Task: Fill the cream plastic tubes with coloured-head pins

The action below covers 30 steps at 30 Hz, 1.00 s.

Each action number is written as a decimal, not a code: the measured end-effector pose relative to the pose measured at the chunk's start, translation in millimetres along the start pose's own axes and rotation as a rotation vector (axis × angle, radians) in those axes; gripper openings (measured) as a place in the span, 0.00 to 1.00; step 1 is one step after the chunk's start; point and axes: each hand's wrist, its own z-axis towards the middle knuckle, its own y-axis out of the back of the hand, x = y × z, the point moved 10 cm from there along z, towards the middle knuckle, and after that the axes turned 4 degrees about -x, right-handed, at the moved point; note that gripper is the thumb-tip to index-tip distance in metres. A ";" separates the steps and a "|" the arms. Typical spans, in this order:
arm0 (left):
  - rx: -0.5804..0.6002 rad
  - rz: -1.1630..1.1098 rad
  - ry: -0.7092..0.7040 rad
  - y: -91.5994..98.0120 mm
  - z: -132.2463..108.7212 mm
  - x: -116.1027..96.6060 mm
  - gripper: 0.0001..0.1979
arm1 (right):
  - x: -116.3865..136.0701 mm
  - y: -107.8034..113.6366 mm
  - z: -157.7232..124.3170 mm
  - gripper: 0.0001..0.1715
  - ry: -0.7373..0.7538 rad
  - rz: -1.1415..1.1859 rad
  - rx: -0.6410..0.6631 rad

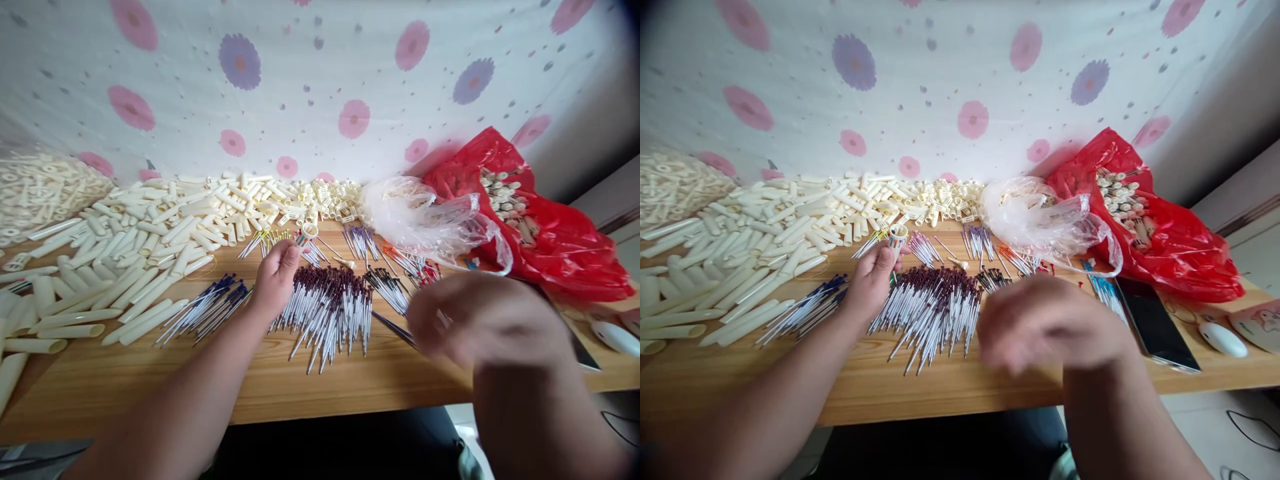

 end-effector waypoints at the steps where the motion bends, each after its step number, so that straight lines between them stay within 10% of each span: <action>1: 0.009 -0.036 0.006 -1.4 -0.5 0.4 0.21 | -16.0 -15.6 0.3 0.18 -0.027 -0.020 0.126; 5: 0.037 -0.080 -0.005 -5.3 -2.0 -2.0 0.20 | -102.2 -51.7 -8.6 0.11 -0.292 -0.337 0.303; 8: 0.047 -0.083 -0.024 -6.4 -2.0 -3.8 0.19 | -122.1 -70.2 -20.0 0.12 -0.302 -0.467 0.359; 21: 0.050 -0.105 0.034 -7.5 -2.4 6.0 0.17 | -101.3 -99.2 -15.5 0.13 0.229 -0.744 0.701; 30: 0.190 -0.324 0.309 -26.5 -10.8 14.6 0.23 | -64.9 -61.5 34.0 0.16 0.207 -0.681 0.447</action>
